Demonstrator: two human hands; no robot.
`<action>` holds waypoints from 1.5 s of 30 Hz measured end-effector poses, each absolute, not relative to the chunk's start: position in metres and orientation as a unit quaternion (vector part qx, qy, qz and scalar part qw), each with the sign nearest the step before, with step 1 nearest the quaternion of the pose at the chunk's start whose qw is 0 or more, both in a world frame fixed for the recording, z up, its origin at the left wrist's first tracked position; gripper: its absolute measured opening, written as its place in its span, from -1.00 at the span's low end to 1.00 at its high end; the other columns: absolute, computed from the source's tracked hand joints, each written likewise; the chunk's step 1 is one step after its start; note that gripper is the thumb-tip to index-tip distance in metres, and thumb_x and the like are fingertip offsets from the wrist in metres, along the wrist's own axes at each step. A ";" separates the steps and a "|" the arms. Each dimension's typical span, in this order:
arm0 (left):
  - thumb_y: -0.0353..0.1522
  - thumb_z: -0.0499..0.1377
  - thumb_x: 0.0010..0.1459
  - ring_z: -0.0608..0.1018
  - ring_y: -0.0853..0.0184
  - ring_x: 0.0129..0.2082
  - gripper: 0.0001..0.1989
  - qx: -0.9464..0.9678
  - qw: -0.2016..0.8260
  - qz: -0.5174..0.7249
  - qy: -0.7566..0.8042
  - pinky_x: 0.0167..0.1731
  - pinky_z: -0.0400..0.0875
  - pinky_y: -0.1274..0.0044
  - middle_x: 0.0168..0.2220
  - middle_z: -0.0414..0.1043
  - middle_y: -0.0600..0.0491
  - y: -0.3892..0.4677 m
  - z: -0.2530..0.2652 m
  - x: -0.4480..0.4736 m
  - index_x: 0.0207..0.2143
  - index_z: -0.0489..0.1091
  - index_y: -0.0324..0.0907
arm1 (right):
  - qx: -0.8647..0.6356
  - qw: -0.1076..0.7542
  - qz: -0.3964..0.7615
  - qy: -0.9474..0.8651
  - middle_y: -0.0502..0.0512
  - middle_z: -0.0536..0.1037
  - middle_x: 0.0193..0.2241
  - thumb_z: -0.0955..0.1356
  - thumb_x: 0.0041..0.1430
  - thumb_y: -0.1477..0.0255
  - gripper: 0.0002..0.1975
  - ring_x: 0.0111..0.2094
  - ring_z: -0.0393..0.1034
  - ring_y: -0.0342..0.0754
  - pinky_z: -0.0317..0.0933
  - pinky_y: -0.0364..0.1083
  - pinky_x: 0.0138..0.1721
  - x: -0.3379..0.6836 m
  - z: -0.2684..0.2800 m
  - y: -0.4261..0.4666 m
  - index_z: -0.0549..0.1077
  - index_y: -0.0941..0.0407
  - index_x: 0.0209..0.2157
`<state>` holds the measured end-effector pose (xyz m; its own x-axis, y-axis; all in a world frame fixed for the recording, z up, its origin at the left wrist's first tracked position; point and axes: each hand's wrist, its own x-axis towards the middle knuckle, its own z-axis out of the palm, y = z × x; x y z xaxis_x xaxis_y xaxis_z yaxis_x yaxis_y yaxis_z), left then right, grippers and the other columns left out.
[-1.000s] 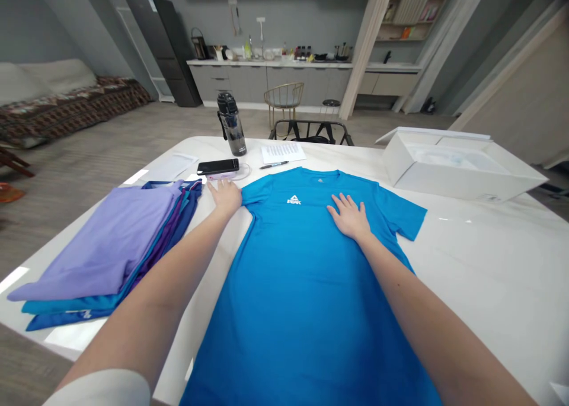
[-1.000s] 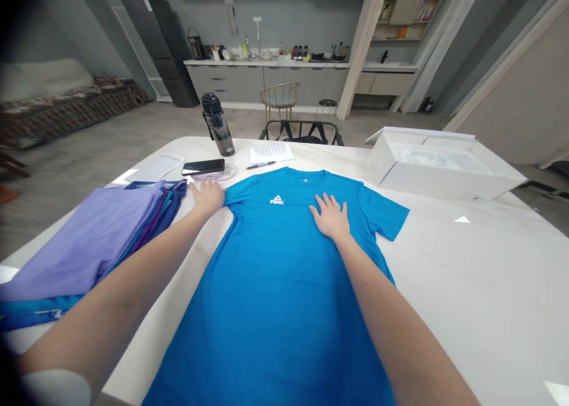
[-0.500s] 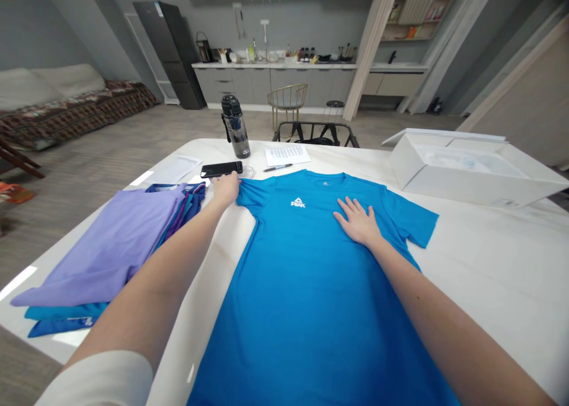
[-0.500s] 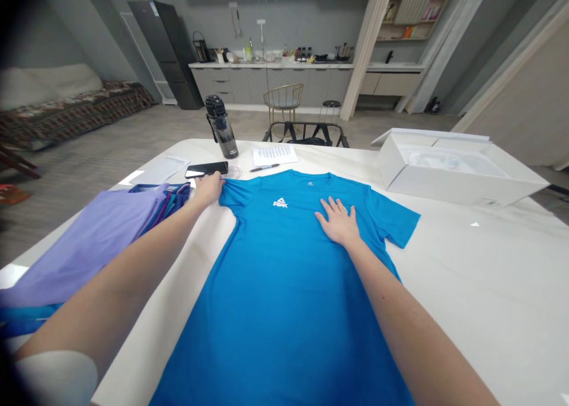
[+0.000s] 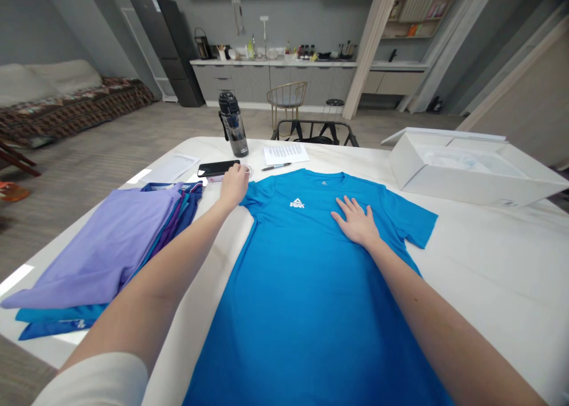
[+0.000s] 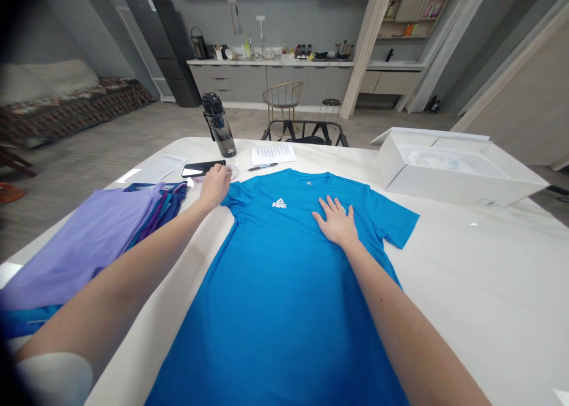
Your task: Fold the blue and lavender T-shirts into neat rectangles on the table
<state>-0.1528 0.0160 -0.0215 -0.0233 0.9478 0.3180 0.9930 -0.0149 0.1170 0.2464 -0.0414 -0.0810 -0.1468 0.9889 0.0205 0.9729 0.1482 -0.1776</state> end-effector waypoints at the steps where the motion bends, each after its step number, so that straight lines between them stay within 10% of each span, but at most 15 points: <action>1: -0.33 -0.11 0.45 0.44 0.08 0.14 -0.63 -0.723 0.058 -0.149 -0.672 0.12 0.32 0.33 0.13 0.38 -0.18 0.010 -0.024 -0.145 0.13 0.38 -0.16 | -0.650 0.091 0.056 -0.753 0.09 0.03 0.48 0.05 0.44 -0.04 -0.30 0.48 -0.16 0.18 -0.28 0.42 0.40 0.248 -0.079 -0.041 0.13 -0.04 0.45; 9: 0.00 -0.07 0.41 0.18 -0.03 0.42 -0.33 -0.743 -0.043 -0.039 -0.667 0.33 0.12 0.18 0.46 0.04 -0.20 -0.026 -0.064 -0.111 0.42 0.12 -0.15 | -0.798 0.163 0.035 -0.579 0.47 0.11 0.42 -0.01 0.45 0.01 -0.20 0.43 -0.02 0.33 -0.08 0.32 0.36 0.307 -0.067 -0.044 0.16 0.30 0.42; 18: 0.30 -0.05 0.18 0.00 -0.19 0.47 0.05 -0.694 -0.112 0.048 -0.710 0.36 0.02 0.08 0.52 -0.19 -0.20 -0.021 -0.057 -0.129 0.51 -0.08 -0.12 | -0.824 0.055 0.102 -0.554 0.28 -0.08 0.50 -0.03 0.36 -0.16 -0.07 0.47 -0.24 0.44 -0.30 0.41 0.39 0.353 -0.075 -0.043 0.00 0.18 0.50; 24: 0.00 -0.21 0.43 0.21 -0.01 0.42 -0.27 -0.755 0.016 -0.032 -0.655 0.40 -0.04 0.12 0.41 0.15 -0.27 0.000 -0.044 -0.083 0.41 0.13 -0.29 | -0.763 0.061 0.018 -0.643 0.31 0.02 0.47 -0.02 0.43 -0.06 -0.17 0.48 -0.19 0.25 -0.26 0.30 0.42 0.330 -0.061 -0.009 0.13 0.23 0.44; 34: 0.06 -0.32 0.40 -0.09 0.05 0.51 -0.18 -0.748 -0.116 -0.014 -0.653 0.44 -0.14 0.14 0.53 -0.23 -0.08 0.078 -0.075 0.013 0.50 -0.08 -0.25 | -0.721 0.026 0.099 -0.686 0.08 -0.13 0.51 -0.07 0.41 -0.10 -0.17 0.51 -0.30 0.10 -0.40 0.36 0.43 0.271 -0.080 0.057 -0.06 0.10 0.51; 45: -0.06 -0.31 0.40 -0.09 0.14 0.52 -0.26 -0.735 -0.108 -0.060 -0.667 0.46 -0.24 0.16 0.53 -0.19 0.05 0.107 -0.085 0.018 0.50 -0.05 -0.18 | -0.720 0.013 0.069 -0.690 0.11 -0.13 0.51 -0.11 0.37 -0.15 -0.10 0.51 -0.29 0.09 -0.37 0.29 0.45 0.276 -0.084 0.092 -0.12 0.11 0.52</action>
<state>0.0182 0.1068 -0.0851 0.1025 0.9931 -0.0564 0.9674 -0.0864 0.2380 0.2759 0.0915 -0.0836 0.0376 0.9959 -0.0817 0.9923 -0.0468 -0.1143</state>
